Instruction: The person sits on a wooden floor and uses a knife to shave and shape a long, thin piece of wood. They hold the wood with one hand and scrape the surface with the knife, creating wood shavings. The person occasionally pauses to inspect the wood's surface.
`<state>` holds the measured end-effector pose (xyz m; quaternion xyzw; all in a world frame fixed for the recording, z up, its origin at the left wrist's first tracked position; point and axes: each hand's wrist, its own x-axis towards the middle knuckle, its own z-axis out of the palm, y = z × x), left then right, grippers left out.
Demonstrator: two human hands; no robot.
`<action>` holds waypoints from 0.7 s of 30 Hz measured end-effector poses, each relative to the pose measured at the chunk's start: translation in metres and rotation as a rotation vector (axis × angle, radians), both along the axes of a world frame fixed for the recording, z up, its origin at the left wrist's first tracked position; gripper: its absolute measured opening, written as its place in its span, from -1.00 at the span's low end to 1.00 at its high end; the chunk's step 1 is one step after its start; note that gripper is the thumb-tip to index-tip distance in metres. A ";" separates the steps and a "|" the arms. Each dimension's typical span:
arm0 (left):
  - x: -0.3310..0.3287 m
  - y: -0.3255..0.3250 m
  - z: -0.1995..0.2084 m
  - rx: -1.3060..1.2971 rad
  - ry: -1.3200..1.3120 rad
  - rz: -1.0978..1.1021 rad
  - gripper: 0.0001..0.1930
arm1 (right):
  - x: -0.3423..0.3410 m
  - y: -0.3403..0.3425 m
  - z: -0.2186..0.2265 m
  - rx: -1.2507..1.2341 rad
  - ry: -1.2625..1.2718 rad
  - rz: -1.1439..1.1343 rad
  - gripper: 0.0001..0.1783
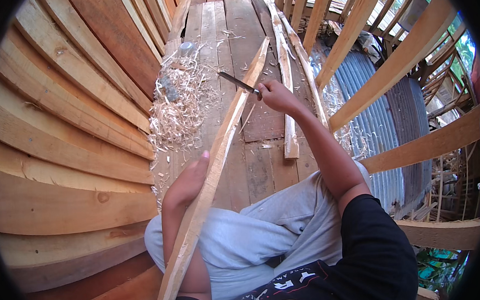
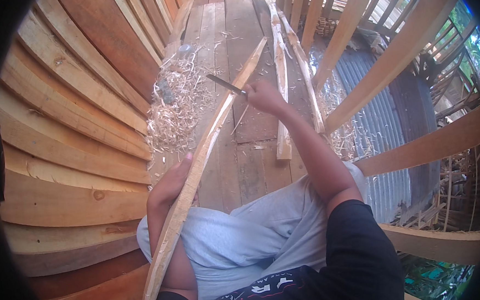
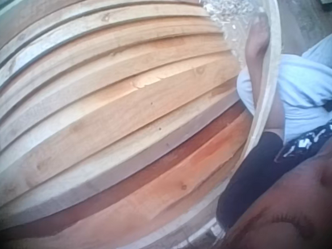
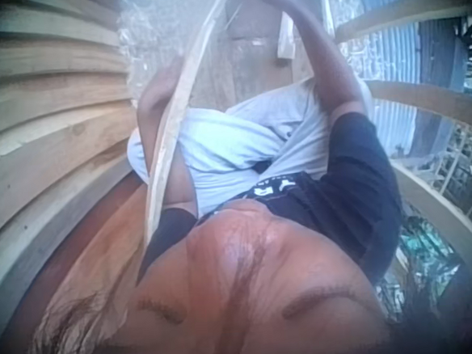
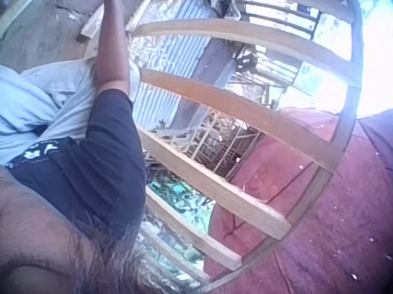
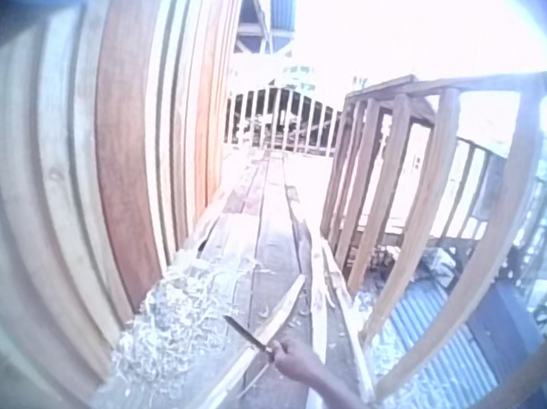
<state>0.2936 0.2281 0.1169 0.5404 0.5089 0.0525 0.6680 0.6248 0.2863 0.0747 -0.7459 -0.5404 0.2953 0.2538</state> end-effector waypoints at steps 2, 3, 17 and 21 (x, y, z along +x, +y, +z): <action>0.000 0.000 0.000 0.004 -0.006 -0.007 -0.31 | -0.008 -0.003 0.009 -0.020 -0.037 0.021 -0.54; 0.000 0.000 0.000 0.002 -0.005 -0.009 -0.31 | -0.012 -0.005 0.016 -0.029 -0.101 0.014 -0.54; 0.000 -0.001 0.002 0.016 0.017 0.002 -0.33 | -0.028 -0.005 0.017 0.002 -0.242 0.068 -0.33; 0.004 -0.001 0.002 0.039 0.007 -0.022 -0.33 | -0.020 0.001 -0.001 -0.045 -0.102 0.011 -0.26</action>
